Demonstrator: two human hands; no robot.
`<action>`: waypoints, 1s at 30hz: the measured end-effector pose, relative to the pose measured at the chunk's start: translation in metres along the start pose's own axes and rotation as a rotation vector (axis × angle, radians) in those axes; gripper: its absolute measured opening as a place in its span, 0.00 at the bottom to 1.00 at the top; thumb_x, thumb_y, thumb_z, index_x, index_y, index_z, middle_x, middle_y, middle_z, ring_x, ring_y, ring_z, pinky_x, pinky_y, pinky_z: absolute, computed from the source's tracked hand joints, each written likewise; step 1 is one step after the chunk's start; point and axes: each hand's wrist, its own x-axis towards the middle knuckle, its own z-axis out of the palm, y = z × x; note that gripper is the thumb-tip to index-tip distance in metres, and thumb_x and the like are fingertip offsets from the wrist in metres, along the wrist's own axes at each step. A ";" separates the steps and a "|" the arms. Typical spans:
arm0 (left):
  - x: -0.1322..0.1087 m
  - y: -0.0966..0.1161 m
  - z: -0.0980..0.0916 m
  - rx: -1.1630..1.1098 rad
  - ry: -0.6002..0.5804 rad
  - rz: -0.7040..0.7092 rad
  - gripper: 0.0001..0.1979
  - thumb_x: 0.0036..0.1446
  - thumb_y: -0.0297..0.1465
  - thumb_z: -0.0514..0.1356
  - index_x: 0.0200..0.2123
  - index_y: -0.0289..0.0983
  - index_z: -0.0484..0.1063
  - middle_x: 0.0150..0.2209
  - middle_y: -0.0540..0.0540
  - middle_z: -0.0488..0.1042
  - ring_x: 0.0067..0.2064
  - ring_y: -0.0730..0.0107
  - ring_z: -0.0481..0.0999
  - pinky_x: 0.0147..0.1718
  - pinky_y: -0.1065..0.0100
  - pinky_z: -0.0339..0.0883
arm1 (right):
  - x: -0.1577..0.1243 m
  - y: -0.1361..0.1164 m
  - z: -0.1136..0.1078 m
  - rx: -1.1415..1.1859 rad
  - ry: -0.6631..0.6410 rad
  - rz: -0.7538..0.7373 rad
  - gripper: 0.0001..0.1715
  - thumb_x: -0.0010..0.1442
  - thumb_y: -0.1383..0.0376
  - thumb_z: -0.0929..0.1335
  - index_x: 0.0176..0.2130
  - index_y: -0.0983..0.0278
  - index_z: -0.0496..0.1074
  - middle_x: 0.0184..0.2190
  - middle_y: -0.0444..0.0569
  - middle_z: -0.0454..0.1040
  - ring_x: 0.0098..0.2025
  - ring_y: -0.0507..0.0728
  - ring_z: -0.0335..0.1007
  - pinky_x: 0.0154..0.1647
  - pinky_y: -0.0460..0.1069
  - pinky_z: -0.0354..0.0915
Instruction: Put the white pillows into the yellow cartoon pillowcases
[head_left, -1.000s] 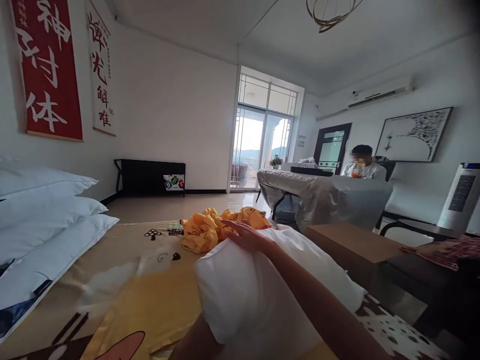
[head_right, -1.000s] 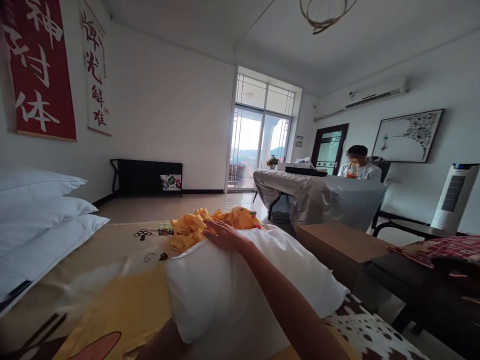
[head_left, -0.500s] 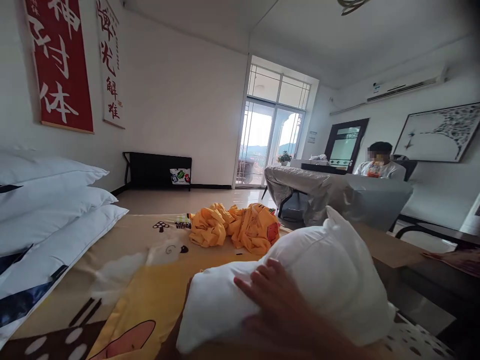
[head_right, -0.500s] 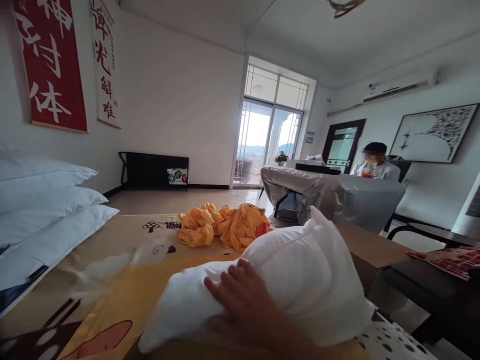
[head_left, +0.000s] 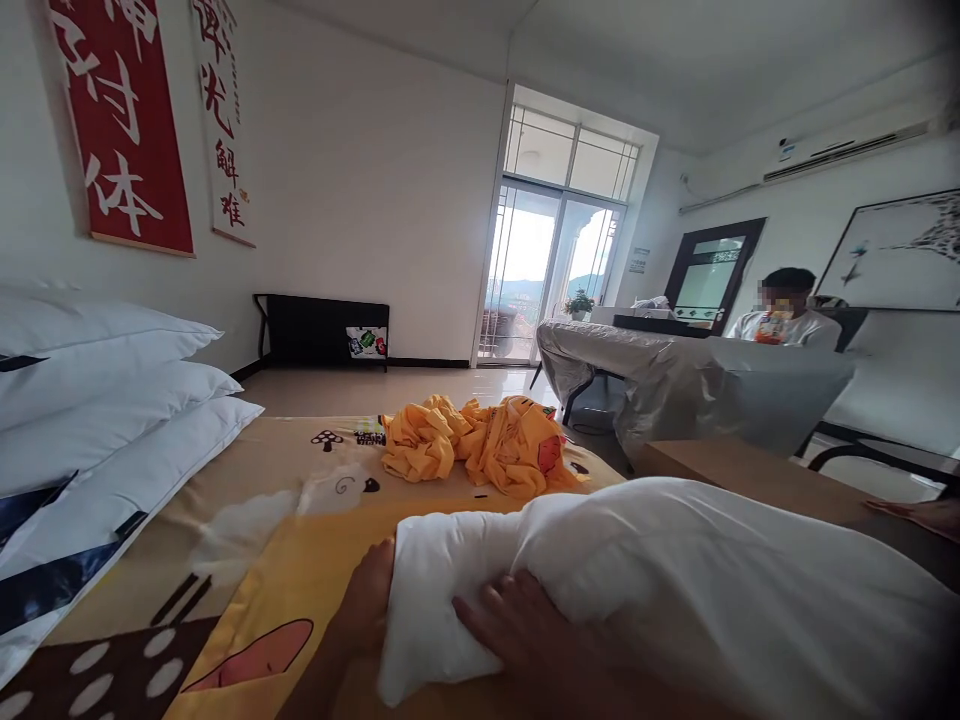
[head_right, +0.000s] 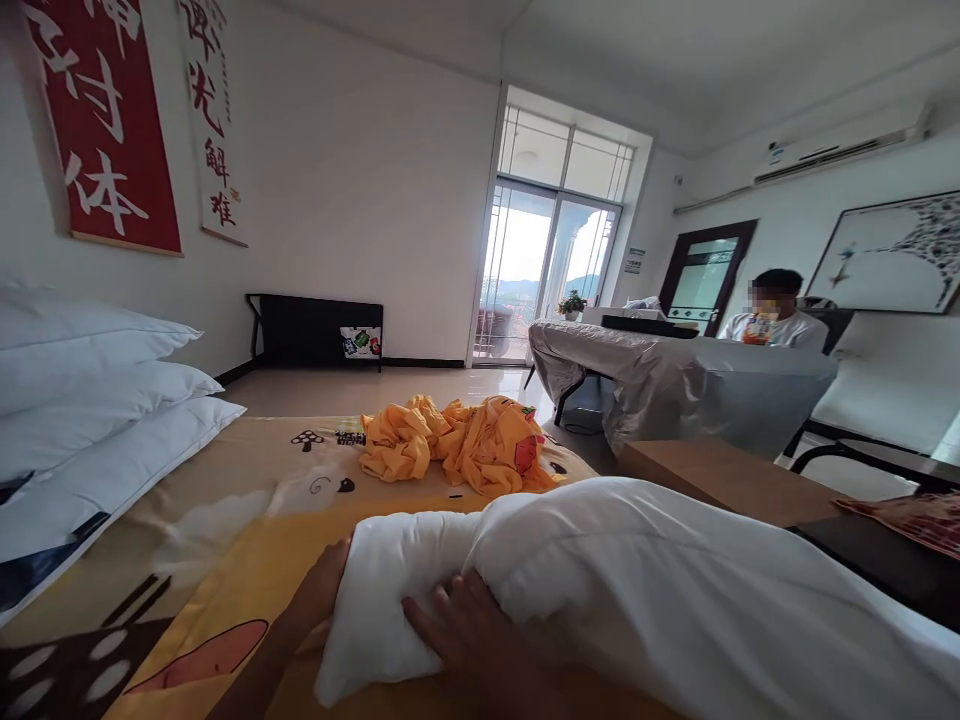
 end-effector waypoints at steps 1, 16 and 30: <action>0.001 0.003 -0.005 -0.002 0.002 0.016 0.12 0.56 0.27 0.51 0.38 0.37 0.73 0.37 0.42 0.78 0.41 0.58 0.76 0.41 0.65 0.67 | 0.001 0.005 0.003 0.018 -0.033 0.001 0.29 0.60 0.68 0.65 0.60 0.55 0.62 0.43 0.45 0.74 0.44 0.59 0.67 0.52 0.57 0.55; 0.012 0.005 -0.017 0.051 -0.008 0.013 0.11 0.60 0.32 0.50 0.38 0.37 0.72 0.42 0.43 0.78 0.44 0.63 0.76 0.39 0.70 0.65 | 0.032 0.037 0.030 0.187 -0.518 0.043 0.66 0.43 0.52 0.74 0.68 0.73 0.43 0.52 0.61 0.67 0.51 0.68 0.61 0.62 0.63 0.45; 0.000 0.020 -0.027 0.174 -0.057 0.070 0.16 0.53 0.23 0.48 0.38 0.38 0.73 0.44 0.45 0.78 0.47 0.66 0.75 0.43 0.70 0.63 | 0.038 0.050 0.056 -0.031 -0.275 0.115 0.35 0.57 0.77 0.59 0.63 0.71 0.59 0.36 0.54 0.77 0.34 0.59 0.70 0.40 0.54 0.63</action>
